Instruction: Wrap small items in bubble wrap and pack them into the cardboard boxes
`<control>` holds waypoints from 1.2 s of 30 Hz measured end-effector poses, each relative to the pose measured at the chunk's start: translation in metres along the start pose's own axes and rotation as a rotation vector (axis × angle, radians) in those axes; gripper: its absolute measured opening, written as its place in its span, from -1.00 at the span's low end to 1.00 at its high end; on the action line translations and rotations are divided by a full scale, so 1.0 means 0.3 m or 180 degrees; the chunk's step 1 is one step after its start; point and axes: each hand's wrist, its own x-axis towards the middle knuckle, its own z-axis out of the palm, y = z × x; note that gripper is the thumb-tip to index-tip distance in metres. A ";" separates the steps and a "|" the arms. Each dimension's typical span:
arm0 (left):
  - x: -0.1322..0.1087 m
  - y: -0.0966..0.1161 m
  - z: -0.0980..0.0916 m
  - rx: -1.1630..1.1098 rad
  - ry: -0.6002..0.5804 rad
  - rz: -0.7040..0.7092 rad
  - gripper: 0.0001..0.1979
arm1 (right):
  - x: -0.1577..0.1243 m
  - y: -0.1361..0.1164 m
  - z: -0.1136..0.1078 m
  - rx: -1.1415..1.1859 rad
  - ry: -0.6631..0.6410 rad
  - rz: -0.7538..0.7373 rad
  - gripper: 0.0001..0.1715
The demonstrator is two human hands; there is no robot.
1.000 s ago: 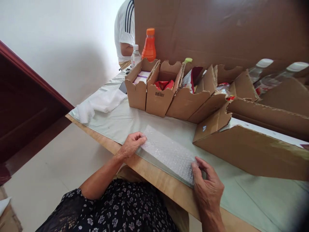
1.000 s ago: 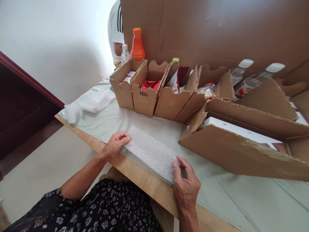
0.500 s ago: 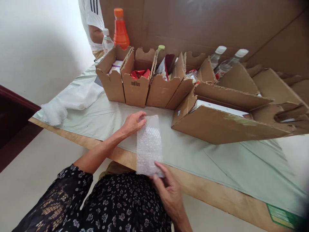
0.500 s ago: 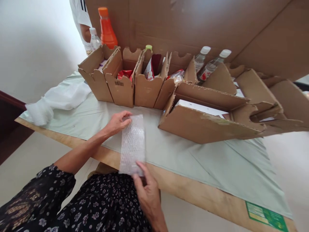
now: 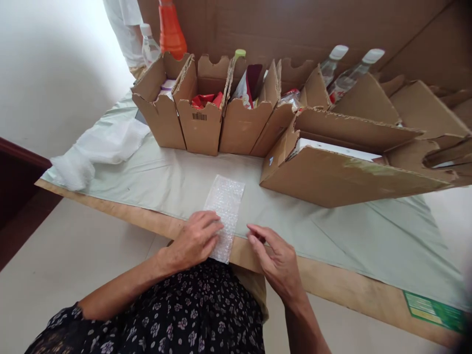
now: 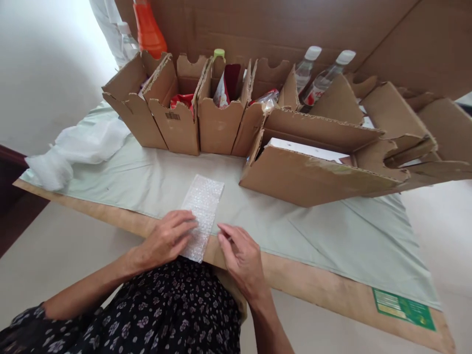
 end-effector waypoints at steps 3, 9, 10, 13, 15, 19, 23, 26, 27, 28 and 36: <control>-0.025 0.028 0.039 0.0035 -0.0264 0.0146 -0.79 | 0.097 0.014 0.070 -0.0386 -0.0469 -0.0747 -0.60; -0.040 -0.015 0.074 -0.0045 0.0009 -0.0055 -0.79 | 0.313 0.116 0.182 -0.1346 -0.1569 -0.1223 -0.52; -0.040 -0.020 0.073 -0.0079 0.0039 -0.0035 -0.78 | 0.348 0.135 0.177 -0.1442 -0.1566 -0.1181 -0.51; -0.039 -0.025 0.072 -0.0103 0.0173 0.0024 -0.77 | 0.413 0.164 0.147 -0.1577 -0.1239 -0.0905 -0.50; -0.040 -0.023 0.074 -0.0140 0.0243 0.0047 -0.77 | 0.411 0.151 0.135 -0.1578 -0.0956 -0.0801 -0.50; -0.041 -0.018 0.077 -0.0232 0.0271 0.0052 -0.75 | 0.357 0.087 0.168 -0.1414 -0.1157 -0.1279 -0.48; -0.044 -0.021 0.079 -0.0274 0.0328 0.0083 -0.76 | 0.401 0.106 0.190 -0.1515 -0.1581 -0.1195 -0.48; -0.047 -0.025 0.084 -0.0318 0.0350 0.0121 -0.76 | 0.470 0.160 0.159 -0.1775 -0.1120 -0.0558 -0.45; -0.048 -0.026 0.086 -0.0323 0.0349 0.0120 -0.76 | 0.481 0.170 0.149 -0.1811 -0.0932 -0.0459 -0.44; -0.049 -0.025 0.087 -0.0322 0.0344 0.0112 -0.76 | 0.483 0.173 0.144 -0.1809 -0.0808 -0.0466 -0.44; -0.019 -0.019 0.028 -0.0400 0.0036 -0.0075 -0.77 | 0.389 0.114 0.248 -0.1818 -0.1186 -0.1094 -0.48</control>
